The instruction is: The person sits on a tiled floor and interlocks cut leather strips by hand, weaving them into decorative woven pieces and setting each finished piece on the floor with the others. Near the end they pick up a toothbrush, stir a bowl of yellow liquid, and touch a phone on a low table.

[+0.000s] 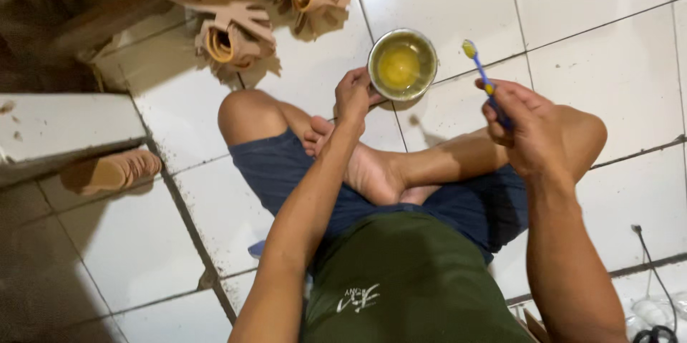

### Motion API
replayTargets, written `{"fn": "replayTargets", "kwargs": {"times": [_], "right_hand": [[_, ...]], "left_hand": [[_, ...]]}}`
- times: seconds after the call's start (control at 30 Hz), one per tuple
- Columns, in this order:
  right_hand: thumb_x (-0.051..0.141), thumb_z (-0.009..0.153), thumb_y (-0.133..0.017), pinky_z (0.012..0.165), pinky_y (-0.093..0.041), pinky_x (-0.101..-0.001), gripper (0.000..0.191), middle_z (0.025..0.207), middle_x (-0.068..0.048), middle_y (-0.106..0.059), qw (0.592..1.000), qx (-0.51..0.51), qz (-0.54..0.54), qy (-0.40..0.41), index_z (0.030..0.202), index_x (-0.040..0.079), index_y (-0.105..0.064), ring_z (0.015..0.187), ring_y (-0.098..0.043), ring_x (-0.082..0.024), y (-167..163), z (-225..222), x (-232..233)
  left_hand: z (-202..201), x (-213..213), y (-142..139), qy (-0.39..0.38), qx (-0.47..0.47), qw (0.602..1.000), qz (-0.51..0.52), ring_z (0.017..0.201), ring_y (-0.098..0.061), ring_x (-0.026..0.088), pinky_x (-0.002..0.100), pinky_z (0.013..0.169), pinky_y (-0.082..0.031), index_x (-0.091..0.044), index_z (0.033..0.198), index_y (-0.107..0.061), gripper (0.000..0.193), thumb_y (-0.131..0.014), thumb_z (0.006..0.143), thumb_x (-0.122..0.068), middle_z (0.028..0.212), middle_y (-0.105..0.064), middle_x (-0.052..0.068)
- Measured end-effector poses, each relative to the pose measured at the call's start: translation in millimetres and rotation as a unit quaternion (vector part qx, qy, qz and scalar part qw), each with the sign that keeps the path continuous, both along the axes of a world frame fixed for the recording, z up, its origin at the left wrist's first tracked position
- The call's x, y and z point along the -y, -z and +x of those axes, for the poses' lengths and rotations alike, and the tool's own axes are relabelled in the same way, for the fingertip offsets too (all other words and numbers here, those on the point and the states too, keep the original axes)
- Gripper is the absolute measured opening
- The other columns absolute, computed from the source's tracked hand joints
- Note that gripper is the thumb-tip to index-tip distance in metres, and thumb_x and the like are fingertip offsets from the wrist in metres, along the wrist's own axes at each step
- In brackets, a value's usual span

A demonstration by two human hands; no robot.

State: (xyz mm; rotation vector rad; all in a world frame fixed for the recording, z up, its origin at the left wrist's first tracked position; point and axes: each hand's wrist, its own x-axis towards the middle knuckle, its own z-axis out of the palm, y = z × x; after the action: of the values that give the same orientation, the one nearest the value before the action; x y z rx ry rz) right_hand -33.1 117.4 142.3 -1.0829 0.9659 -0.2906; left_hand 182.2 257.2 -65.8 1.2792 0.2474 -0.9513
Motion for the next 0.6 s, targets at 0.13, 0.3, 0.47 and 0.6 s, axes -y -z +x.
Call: {"fn": "replayTargets", "kwargs": {"times": [0.13,0.3,0.47,0.6], "right_hand": [[0.021,0.102,-0.059,0.038,-0.025,-0.0183,0.029,0.07,-0.001,-0.059,0.998,0.005,0.067,-0.008,0.125,0.005,-0.067,0.046,-0.04,-0.004,32.0,11.8,-8.9],[0.021,0.109,-0.062,0.063,-0.05,-0.0295,0.03,0.084,-0.003,-0.068,0.925,-0.005,-0.346,-0.154,0.134,0.006,-0.069,0.074,-0.061,-0.016,86.1,45.2,-9.8],[0.017,0.097,-0.066,0.06,-0.051,-0.0475,0.021,0.091,-0.014,-0.066,0.74,-0.176,-0.603,-0.242,0.118,0.018,-0.072,0.071,-0.065,-0.036,109.6,79.5,-10.4],[0.016,0.094,-0.066,0.056,-0.05,-0.0485,0.024,0.084,-0.013,-0.063,0.684,-0.264,-0.612,-0.296,0.116,0.019,-0.074,0.067,-0.064,-0.035,101.9,70.8,-6.2]], "left_hand": [[0.7,0.7,-5.6,0.001,0.035,0.999,-0.02,0.095,-0.069,0.023,0.038,0.076,-0.067,0.004,0.121,-0.062,0.028,-0.06,0.098,-0.012,0.108,-0.067,0.015],[1.3,4.0,-12.4,-0.011,0.032,0.999,-0.015,0.096,-0.07,0.023,0.038,0.077,-0.066,0.004,0.119,-0.062,0.026,-0.061,0.097,-0.01,0.109,-0.068,0.013],[2.7,3.8,-15.4,-0.002,0.03,0.999,0.027,0.099,-0.069,0.02,0.036,0.078,-0.064,0.001,0.118,-0.063,0.025,-0.061,0.098,-0.013,0.11,-0.068,0.012],[3.3,1.6,-12.8,-0.001,0.035,0.999,0.034,0.099,-0.068,0.021,0.034,0.08,-0.064,0.001,0.119,-0.064,0.025,-0.062,0.098,-0.013,0.111,-0.067,0.012]]}}
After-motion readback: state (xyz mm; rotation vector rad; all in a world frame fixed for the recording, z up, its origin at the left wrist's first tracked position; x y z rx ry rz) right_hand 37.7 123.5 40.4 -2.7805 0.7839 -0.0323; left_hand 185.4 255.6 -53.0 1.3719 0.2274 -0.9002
